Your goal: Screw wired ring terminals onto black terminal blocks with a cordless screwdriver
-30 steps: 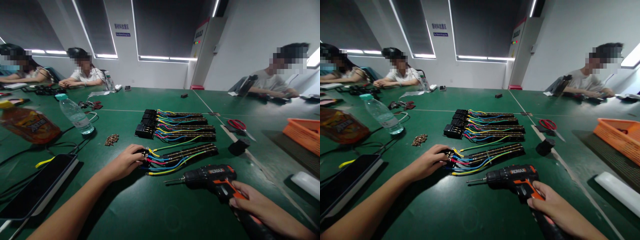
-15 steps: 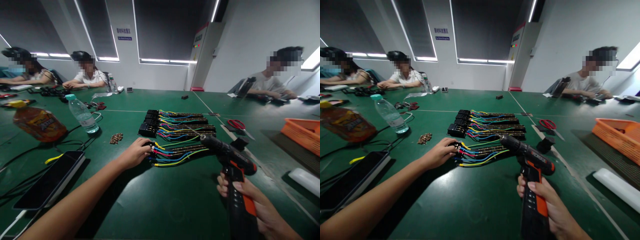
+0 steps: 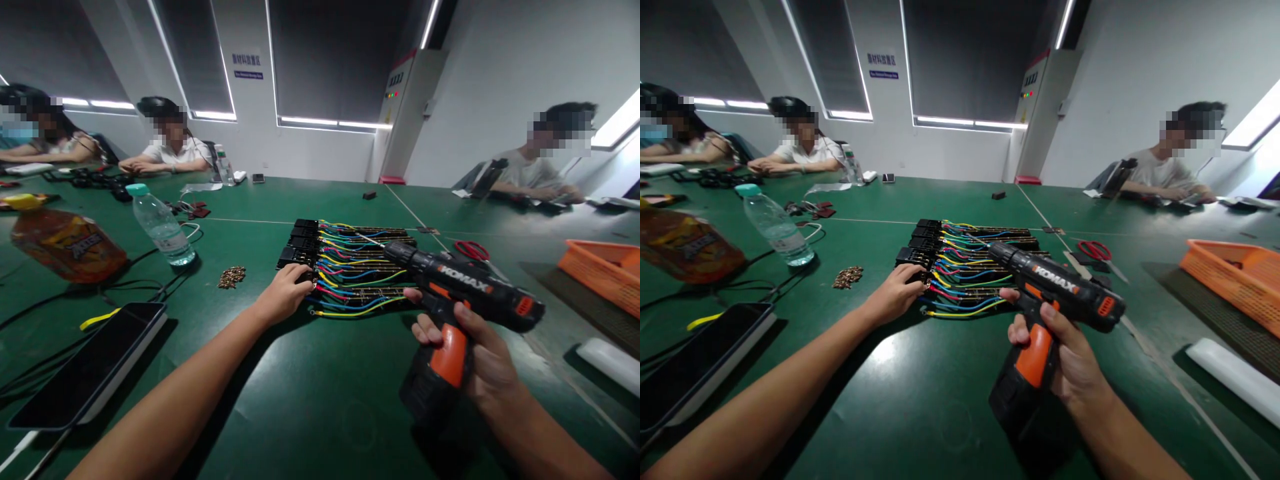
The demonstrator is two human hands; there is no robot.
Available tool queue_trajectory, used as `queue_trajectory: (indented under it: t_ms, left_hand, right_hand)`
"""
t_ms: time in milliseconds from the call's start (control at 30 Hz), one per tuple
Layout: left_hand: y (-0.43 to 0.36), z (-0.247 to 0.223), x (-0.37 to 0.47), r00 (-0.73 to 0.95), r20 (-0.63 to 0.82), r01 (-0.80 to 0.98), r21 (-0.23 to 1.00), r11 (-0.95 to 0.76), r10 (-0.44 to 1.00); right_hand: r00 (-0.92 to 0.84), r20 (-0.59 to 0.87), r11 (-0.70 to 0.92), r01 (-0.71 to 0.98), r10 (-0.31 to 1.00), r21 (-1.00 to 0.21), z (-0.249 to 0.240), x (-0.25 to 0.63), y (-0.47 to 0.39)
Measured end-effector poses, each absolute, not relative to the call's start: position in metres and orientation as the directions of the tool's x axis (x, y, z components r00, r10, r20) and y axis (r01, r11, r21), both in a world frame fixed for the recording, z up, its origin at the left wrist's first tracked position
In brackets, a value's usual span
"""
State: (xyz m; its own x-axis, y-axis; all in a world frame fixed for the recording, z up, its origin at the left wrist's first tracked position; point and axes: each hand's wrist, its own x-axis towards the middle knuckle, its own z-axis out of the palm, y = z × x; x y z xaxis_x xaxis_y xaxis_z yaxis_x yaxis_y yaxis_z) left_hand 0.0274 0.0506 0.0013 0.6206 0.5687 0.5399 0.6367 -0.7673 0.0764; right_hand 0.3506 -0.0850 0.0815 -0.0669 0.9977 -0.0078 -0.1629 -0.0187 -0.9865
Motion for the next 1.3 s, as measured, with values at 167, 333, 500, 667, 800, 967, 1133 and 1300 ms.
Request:
queue_trajectory:
  t_ms: [167, 333, 500, 667, 800, 967, 1133, 1300]
  left_hand:
    - [0.053, -0.002, 0.026, 0.629, 0.541, 0.644, 0.041, -0.764, 0.559]
    - [0.051, 0.000, 0.026, 0.639, 0.539, 0.648, 0.006, -0.761, 0.549]
    - [0.049, 0.001, 0.027, 0.640, 0.551, 0.650, -0.017, -0.760, 0.535]
    - [0.049, 0.000, 0.026, 0.630, 0.571, 0.658, -0.034, -0.752, 0.526]
    - [0.046, 0.001, 0.025, 0.640, 0.572, 0.653, -0.052, -0.756, 0.513]
    - [0.041, 0.004, 0.023, 0.658, 0.564, 0.643, -0.076, -0.762, 0.499]
    - [0.039, 0.007, 0.022, 0.671, 0.554, 0.639, -0.095, -0.763, 0.493]
    - [0.040, 0.004, 0.021, 0.674, 0.559, 0.640, -0.115, -0.760, 0.483]
  right_hand:
    - [-0.151, -0.103, -0.136, -0.229, 0.983, -0.964, 0.101, 0.327, -0.096]
    - [-0.213, -0.175, -0.215, -0.181, 0.961, -0.960, 0.110, 0.309, -0.103]
    - [-0.242, -0.249, -0.278, -0.093, 0.938, -0.956, 0.105, 0.302, -0.100]
    - [-0.273, -0.264, -0.291, -0.062, 0.925, -0.955, 0.109, 0.292, -0.102]
    - [-0.239, -0.283, -0.296, -0.020, 0.929, -0.955, 0.123, 0.284, -0.105]
    - [-0.242, -0.314, -0.310, 0.058, 0.918, -0.949, 0.137, 0.282, -0.098]
    - [-0.274, -0.348, -0.333, 0.098, 0.897, -0.938, 0.149, 0.277, -0.092]
    - [-0.259, -0.362, -0.347, 0.102, 0.896, -0.932, 0.161, 0.266, -0.089]
